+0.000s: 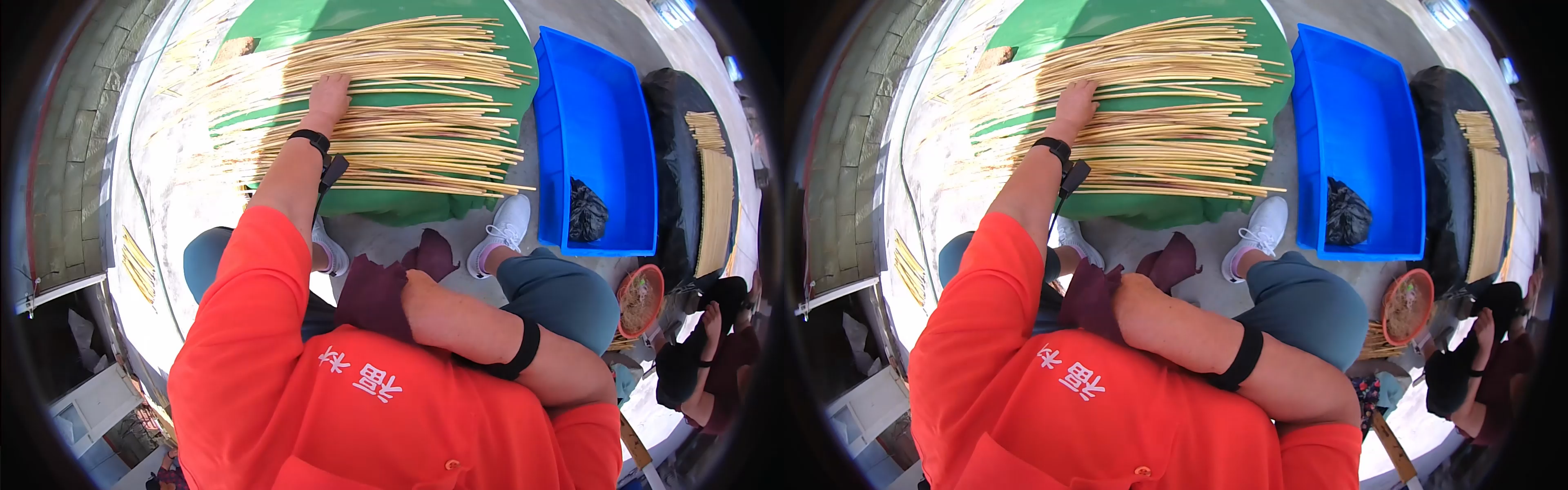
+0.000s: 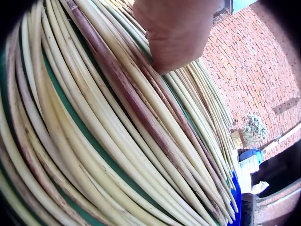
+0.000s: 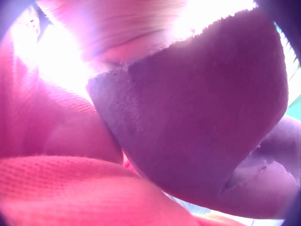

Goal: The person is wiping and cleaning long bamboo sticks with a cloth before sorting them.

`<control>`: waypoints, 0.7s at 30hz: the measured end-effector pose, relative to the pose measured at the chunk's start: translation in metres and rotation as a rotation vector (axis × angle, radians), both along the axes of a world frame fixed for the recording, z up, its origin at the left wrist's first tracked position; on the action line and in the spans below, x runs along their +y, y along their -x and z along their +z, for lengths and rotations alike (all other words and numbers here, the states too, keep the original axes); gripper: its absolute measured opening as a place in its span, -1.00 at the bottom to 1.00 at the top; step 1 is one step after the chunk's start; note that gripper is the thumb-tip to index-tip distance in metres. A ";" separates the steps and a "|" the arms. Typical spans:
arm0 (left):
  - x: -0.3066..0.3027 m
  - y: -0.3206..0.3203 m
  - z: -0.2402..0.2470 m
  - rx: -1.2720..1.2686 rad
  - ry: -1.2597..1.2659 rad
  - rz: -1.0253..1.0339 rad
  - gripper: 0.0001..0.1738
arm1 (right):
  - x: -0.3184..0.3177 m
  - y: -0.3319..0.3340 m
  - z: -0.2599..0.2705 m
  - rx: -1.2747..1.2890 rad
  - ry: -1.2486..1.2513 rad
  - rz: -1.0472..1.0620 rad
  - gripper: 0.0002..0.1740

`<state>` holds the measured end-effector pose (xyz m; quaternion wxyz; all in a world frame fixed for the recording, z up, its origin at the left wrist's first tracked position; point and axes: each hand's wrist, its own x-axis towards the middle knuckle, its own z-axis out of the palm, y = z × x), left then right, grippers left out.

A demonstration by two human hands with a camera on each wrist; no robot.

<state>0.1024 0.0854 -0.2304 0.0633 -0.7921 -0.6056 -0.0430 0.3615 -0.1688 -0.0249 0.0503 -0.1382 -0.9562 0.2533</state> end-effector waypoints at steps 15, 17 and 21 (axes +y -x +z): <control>0.008 0.004 -0.003 0.226 0.112 -0.031 -0.76 | -0.030 0.045 -0.096 0.146 0.287 -0.267 -0.91; 0.005 0.004 0.003 0.221 0.114 -0.012 -0.76 | -0.021 0.040 -0.091 0.309 0.262 -0.241 -0.86; 0.004 0.007 0.015 0.165 0.280 0.042 -0.77 | -0.013 0.040 -0.075 0.212 0.273 -0.237 -0.83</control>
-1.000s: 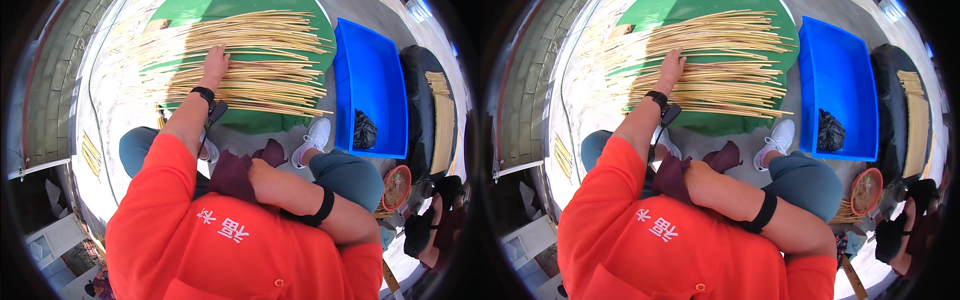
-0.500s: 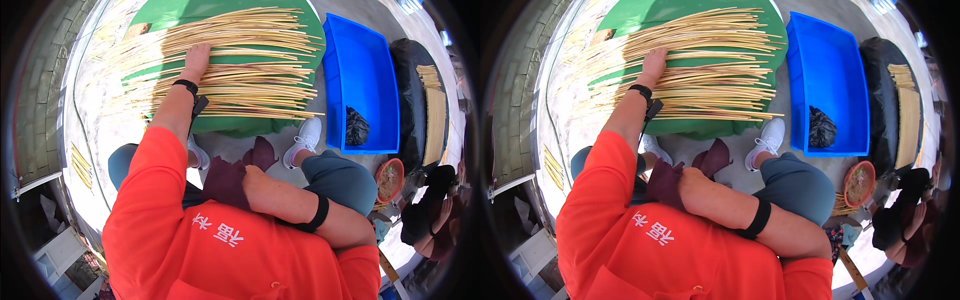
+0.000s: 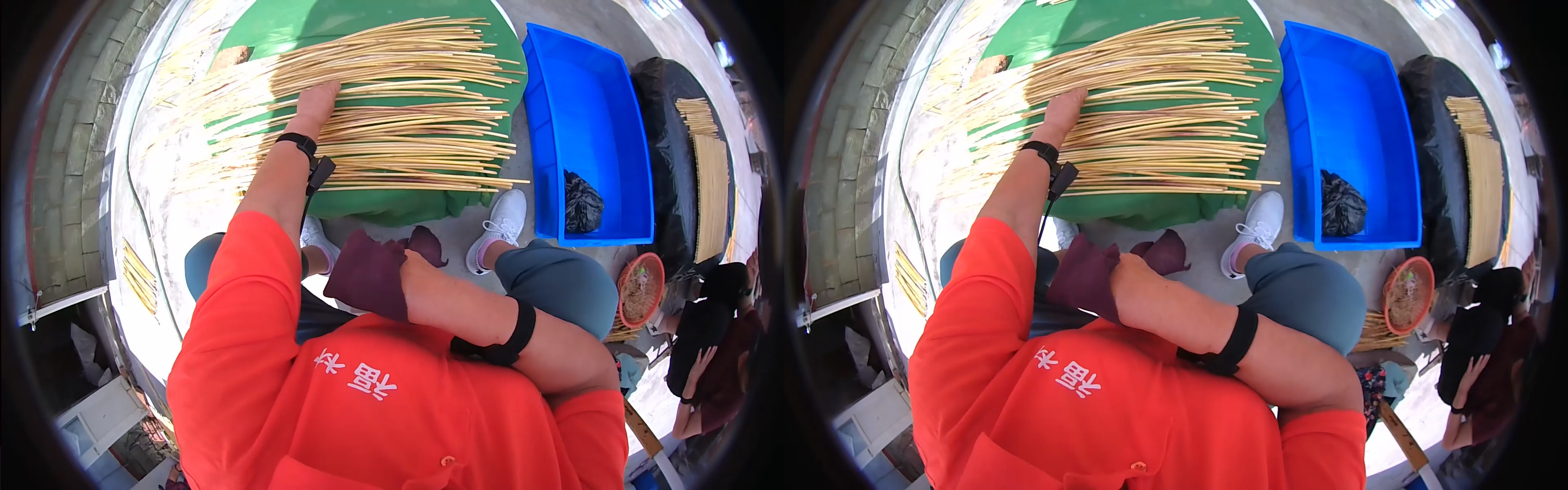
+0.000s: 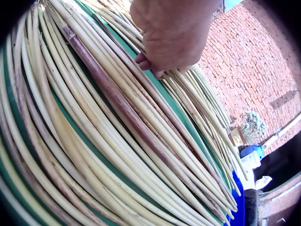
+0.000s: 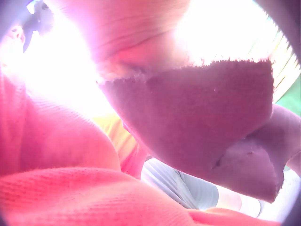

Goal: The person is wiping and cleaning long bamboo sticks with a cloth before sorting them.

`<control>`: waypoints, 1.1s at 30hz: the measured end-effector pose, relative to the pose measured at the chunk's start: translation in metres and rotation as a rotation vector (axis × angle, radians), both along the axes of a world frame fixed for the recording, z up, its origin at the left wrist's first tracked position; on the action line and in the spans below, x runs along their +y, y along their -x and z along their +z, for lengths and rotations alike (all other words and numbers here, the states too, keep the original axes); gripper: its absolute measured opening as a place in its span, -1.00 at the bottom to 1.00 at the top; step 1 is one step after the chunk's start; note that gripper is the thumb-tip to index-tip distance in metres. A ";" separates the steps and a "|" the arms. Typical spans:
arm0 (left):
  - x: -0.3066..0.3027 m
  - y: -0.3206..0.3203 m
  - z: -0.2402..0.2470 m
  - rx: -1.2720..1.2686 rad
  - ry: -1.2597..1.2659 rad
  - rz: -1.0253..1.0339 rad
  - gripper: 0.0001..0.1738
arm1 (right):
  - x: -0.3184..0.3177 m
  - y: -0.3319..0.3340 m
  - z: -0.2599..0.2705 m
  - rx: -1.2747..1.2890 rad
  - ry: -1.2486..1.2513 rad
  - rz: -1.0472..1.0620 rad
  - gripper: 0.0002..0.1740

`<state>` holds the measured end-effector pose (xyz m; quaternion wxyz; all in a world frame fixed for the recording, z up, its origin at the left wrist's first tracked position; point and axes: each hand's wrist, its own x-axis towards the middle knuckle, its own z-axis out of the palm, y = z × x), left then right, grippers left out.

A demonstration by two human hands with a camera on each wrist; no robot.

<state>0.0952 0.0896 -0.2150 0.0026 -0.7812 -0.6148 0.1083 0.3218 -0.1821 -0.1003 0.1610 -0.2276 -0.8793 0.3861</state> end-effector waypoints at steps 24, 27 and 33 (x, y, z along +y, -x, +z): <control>0.017 0.020 -0.013 -0.147 0.132 -0.093 -0.68 | -0.003 -0.005 0.008 0.196 -0.079 -0.082 -0.86; 0.011 0.017 0.006 -0.228 0.172 -0.057 -0.66 | -0.005 0.004 -0.012 0.138 -0.032 -0.022 -0.83; 0.000 0.015 0.020 -0.197 0.088 -0.076 -0.73 | -0.001 -0.002 0.011 0.132 -0.028 -0.031 -0.87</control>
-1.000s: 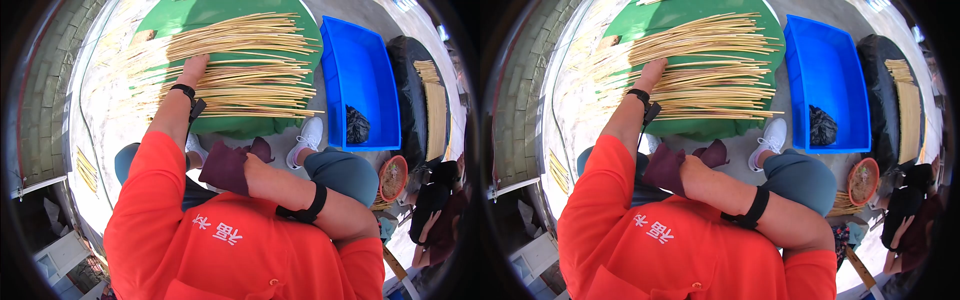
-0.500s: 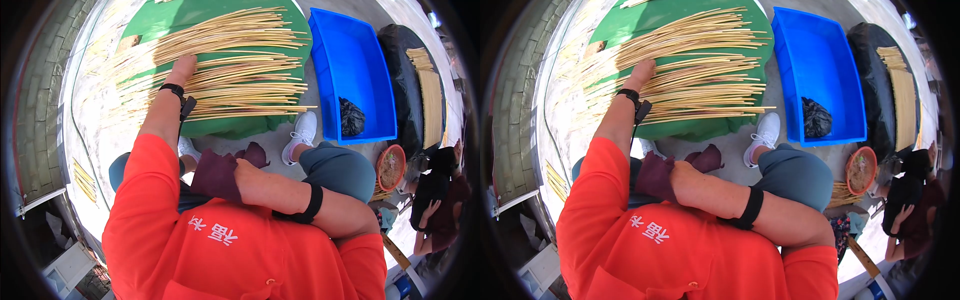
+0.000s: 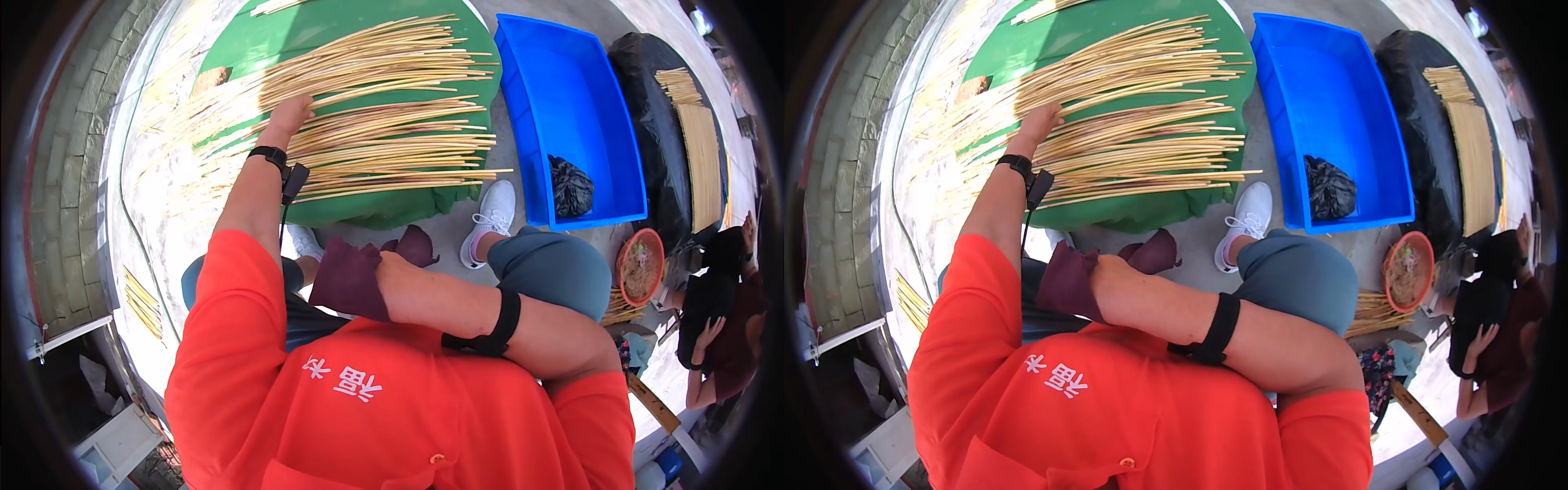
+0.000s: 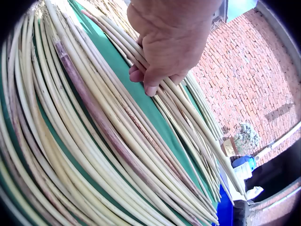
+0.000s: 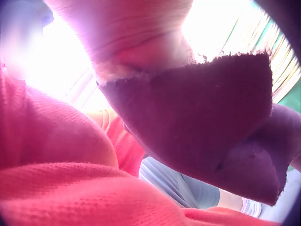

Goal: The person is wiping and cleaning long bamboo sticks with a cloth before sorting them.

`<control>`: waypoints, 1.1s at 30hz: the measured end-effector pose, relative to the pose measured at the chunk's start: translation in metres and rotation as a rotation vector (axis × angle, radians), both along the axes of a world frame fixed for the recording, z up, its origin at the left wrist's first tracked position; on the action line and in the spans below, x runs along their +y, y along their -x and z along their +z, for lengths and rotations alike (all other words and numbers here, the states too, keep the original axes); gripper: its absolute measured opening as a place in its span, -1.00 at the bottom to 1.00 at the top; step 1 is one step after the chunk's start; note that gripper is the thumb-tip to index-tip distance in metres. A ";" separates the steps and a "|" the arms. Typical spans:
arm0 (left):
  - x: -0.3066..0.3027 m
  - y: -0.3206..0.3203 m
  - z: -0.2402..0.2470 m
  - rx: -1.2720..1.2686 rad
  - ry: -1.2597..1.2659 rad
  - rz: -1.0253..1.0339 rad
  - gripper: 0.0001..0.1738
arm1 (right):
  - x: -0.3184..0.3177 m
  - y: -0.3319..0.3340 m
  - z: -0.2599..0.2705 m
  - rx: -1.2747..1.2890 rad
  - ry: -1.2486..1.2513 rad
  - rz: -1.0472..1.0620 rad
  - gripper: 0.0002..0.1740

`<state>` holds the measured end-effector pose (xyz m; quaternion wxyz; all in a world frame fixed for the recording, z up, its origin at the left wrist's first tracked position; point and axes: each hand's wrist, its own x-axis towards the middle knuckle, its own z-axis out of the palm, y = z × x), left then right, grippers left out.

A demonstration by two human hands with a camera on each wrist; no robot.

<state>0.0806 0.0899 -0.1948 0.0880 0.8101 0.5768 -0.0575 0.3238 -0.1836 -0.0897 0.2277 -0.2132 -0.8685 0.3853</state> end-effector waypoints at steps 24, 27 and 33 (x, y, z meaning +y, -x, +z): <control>-0.039 0.016 0.051 -0.110 0.023 -0.071 -0.66 | 0.008 0.047 -0.047 -0.278 -0.246 0.030 -0.82; -0.051 0.022 0.044 -0.193 -0.017 -0.063 -0.69 | 0.007 0.049 -0.052 -0.279 -0.226 0.080 -0.83; -0.053 0.008 0.042 -0.037 -0.177 0.032 -0.86 | 0.005 0.028 -0.023 -0.228 -0.026 0.057 -0.85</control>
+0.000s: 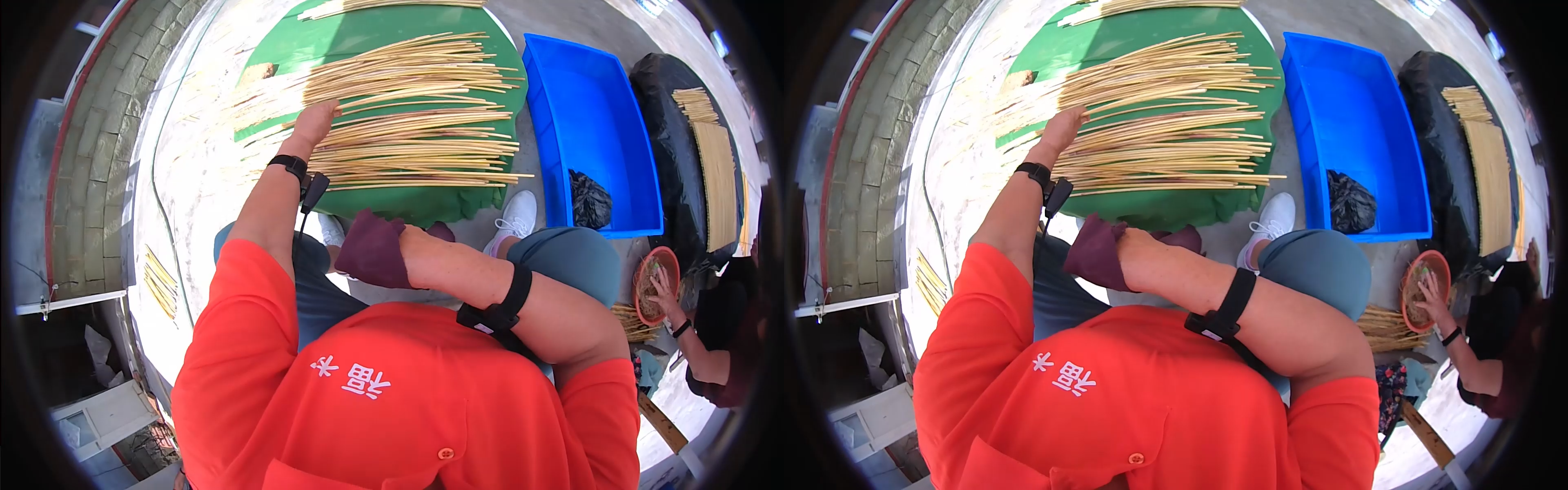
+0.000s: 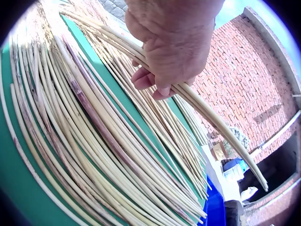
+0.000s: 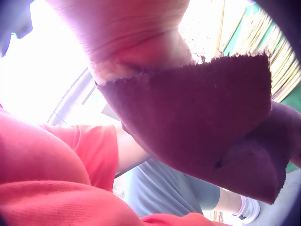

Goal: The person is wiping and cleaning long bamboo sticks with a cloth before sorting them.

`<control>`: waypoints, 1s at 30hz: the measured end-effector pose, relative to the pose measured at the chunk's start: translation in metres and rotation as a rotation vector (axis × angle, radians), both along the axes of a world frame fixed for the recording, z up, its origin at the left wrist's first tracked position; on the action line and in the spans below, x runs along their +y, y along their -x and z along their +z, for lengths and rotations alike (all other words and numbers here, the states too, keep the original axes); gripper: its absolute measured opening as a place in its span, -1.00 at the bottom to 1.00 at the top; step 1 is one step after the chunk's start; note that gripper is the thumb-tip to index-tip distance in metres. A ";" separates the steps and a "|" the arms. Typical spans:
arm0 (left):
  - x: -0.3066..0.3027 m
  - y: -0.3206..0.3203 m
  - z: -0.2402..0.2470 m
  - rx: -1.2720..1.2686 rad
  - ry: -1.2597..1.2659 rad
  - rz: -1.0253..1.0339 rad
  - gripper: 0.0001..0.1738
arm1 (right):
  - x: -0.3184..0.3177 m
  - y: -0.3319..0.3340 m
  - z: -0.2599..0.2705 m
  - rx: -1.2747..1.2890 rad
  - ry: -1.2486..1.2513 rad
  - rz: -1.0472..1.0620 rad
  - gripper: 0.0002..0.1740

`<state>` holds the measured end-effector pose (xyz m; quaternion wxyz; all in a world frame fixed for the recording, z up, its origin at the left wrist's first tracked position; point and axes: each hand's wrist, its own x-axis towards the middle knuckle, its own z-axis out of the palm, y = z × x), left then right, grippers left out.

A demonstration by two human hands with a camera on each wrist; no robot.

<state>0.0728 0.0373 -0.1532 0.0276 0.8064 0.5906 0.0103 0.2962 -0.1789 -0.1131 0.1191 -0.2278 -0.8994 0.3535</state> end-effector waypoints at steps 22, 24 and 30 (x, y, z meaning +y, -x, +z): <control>0.019 -0.072 -0.052 0.066 0.153 -0.128 -0.78 | -0.011 -0.012 0.017 -0.220 -0.023 0.105 -0.89; 0.017 -0.069 -0.059 0.029 0.150 -0.114 -0.77 | -0.009 -0.015 0.025 -0.296 0.067 0.106 -0.89; 0.015 -0.071 -0.061 0.023 0.143 -0.072 -0.77 | -0.011 -0.021 0.020 -0.091 0.088 0.039 -0.89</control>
